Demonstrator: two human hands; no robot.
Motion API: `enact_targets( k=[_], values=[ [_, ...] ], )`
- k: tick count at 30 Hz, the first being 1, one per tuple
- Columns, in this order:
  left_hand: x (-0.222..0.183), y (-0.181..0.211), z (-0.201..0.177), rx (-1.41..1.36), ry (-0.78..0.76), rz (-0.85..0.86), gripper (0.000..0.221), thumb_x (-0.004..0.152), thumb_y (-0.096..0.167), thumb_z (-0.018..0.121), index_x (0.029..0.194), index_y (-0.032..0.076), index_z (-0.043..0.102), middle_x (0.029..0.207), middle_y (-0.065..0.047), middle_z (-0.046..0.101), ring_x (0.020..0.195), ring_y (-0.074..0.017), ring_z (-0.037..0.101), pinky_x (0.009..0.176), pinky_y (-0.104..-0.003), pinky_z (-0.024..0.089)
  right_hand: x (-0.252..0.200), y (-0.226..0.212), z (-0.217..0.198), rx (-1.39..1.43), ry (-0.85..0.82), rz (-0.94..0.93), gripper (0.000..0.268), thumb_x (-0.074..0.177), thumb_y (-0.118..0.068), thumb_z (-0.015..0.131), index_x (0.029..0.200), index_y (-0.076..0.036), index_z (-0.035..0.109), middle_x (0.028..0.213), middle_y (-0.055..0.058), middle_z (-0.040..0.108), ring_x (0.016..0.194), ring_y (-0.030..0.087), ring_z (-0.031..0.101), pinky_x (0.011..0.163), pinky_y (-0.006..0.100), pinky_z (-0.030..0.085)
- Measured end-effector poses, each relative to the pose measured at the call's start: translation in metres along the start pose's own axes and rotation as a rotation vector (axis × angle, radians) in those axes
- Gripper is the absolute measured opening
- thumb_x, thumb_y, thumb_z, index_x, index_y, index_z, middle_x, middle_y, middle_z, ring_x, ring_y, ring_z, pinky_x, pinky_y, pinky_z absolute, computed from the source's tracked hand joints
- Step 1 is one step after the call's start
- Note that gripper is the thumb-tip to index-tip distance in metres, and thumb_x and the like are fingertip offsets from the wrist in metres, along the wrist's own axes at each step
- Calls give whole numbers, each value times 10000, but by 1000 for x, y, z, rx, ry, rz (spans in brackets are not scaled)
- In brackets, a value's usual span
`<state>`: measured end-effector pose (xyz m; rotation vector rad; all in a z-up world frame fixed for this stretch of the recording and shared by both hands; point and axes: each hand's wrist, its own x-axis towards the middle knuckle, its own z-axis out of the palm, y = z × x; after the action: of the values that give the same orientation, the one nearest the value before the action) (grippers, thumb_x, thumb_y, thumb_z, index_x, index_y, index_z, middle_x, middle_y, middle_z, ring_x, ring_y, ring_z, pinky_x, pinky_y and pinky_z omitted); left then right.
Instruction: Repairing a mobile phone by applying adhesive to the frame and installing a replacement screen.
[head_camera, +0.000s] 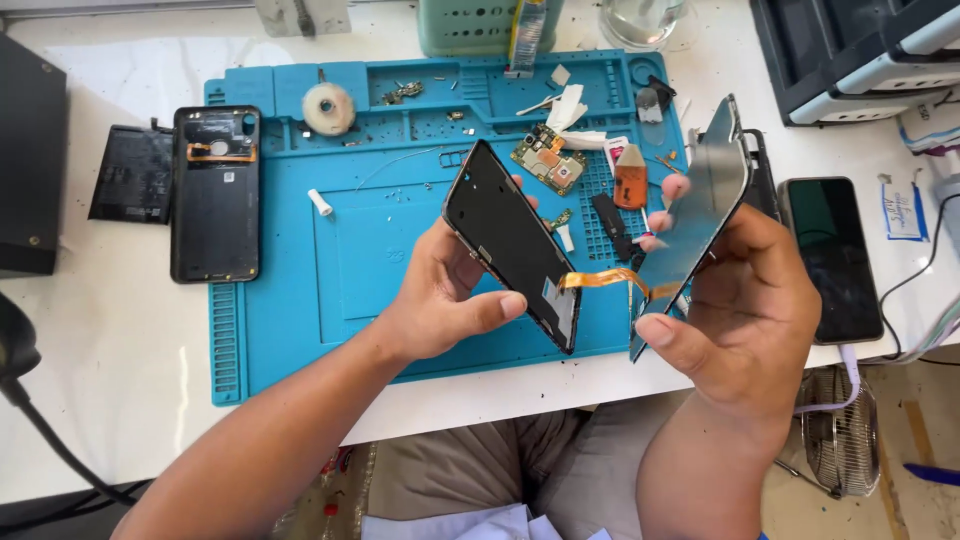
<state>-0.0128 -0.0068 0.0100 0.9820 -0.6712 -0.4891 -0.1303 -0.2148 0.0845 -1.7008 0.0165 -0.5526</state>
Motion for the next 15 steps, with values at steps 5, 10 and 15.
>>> enact_targets(
  k=[5,10,15],
  values=[
    [0,0,0,35,-29,6,814,889,284,799,1545,45,380,1427,-95,557,1318,-206,565,1133,-375,545,-3,10,-14,43,2,-2,770,756,-238,755,1396,42,432,1462,260,548,1208,274,612,1041,386,609],
    [2,-1,1,11,-29,-25,822,867,288,825,1526,37,403,1370,-78,569,1234,-188,592,1043,-349,573,-2,16,-13,17,-41,36,791,740,-204,767,1411,56,438,1474,251,553,1208,257,616,950,341,604],
    [2,-5,1,1,-44,-5,686,872,265,837,1424,57,487,1355,-73,567,1224,-191,610,981,-340,606,-5,20,-8,8,-85,41,815,742,-211,767,1422,86,432,1478,261,543,1245,271,598,1034,355,581]
  ],
)
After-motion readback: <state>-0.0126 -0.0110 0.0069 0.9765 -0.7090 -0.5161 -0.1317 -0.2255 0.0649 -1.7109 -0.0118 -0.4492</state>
